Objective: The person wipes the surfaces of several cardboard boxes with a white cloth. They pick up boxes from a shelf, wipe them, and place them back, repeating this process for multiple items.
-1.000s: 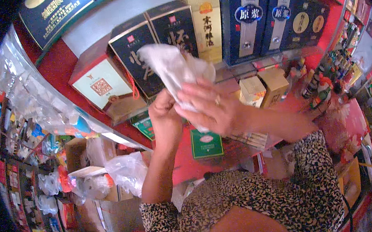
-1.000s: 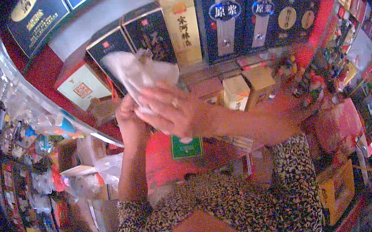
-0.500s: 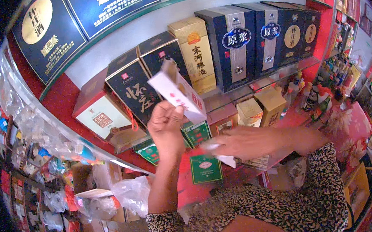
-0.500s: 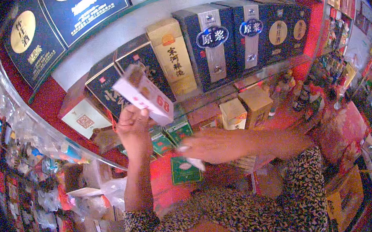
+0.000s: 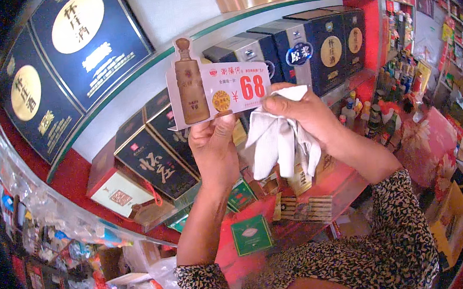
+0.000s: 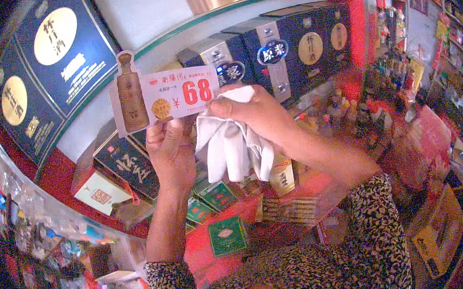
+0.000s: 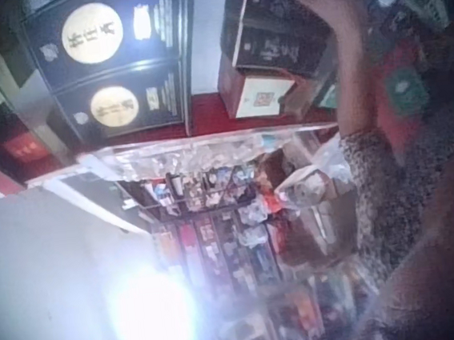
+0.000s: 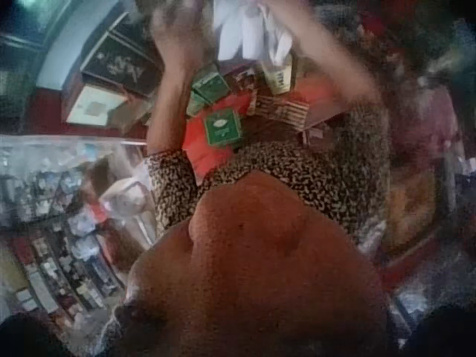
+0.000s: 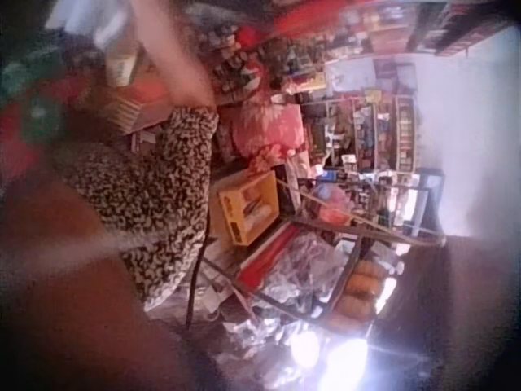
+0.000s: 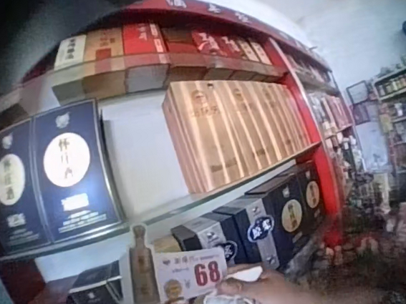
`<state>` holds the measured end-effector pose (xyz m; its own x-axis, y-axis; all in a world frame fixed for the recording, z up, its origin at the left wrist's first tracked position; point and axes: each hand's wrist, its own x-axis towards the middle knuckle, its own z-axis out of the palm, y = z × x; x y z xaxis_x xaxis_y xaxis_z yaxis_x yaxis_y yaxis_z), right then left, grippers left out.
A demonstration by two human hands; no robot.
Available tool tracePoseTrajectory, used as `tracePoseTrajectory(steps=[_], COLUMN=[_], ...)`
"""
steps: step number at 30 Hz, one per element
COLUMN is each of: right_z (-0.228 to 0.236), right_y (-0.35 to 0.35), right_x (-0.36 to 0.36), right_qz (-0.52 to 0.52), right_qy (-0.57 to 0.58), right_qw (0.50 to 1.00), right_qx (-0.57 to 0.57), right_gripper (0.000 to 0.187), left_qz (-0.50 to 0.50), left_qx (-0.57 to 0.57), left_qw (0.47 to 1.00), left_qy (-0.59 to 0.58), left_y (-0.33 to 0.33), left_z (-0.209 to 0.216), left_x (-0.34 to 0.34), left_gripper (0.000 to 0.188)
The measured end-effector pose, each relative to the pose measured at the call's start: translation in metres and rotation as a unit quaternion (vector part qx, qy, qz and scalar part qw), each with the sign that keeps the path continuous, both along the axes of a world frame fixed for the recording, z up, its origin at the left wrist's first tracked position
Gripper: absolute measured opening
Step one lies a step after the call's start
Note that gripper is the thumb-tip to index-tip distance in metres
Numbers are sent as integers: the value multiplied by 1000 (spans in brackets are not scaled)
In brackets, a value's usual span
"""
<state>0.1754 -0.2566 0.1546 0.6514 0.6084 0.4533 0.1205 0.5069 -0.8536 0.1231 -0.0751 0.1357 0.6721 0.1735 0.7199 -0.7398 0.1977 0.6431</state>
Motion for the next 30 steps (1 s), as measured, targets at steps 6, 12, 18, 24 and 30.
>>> tracePoseTrajectory(steps=[6, 12, 18, 24, 30], right_z=[30, 113, 145, 151, 144], right_y=[-56, -162, -185, -184, -177], right_x=[64, 173, 249, 262, 291], right_qz=[-263, -275, -265, -217, -204], right_qy=[-44, -85, -6, -7, -78], right_qw=[964, 953, 964, 975, 974], right_qx=[9, 95, 20, -43, -54], right_gripper=[21, 29, 28, 24, 32], left_qz=[70, 97, 219, 348, 461], left_qx=[129, 244, 386, 447, 515], left_qw=[986, 964, 896, 814, 706], left_qy=[80, 50, -29, -131, -153], left_y=[-29, -35, -40, -61, -100], left_z=[38, 101, 152, 179, 187], left_x=[19, 43, 88, 136, 163], left_gripper=[33, 31, 23, 21, 20])
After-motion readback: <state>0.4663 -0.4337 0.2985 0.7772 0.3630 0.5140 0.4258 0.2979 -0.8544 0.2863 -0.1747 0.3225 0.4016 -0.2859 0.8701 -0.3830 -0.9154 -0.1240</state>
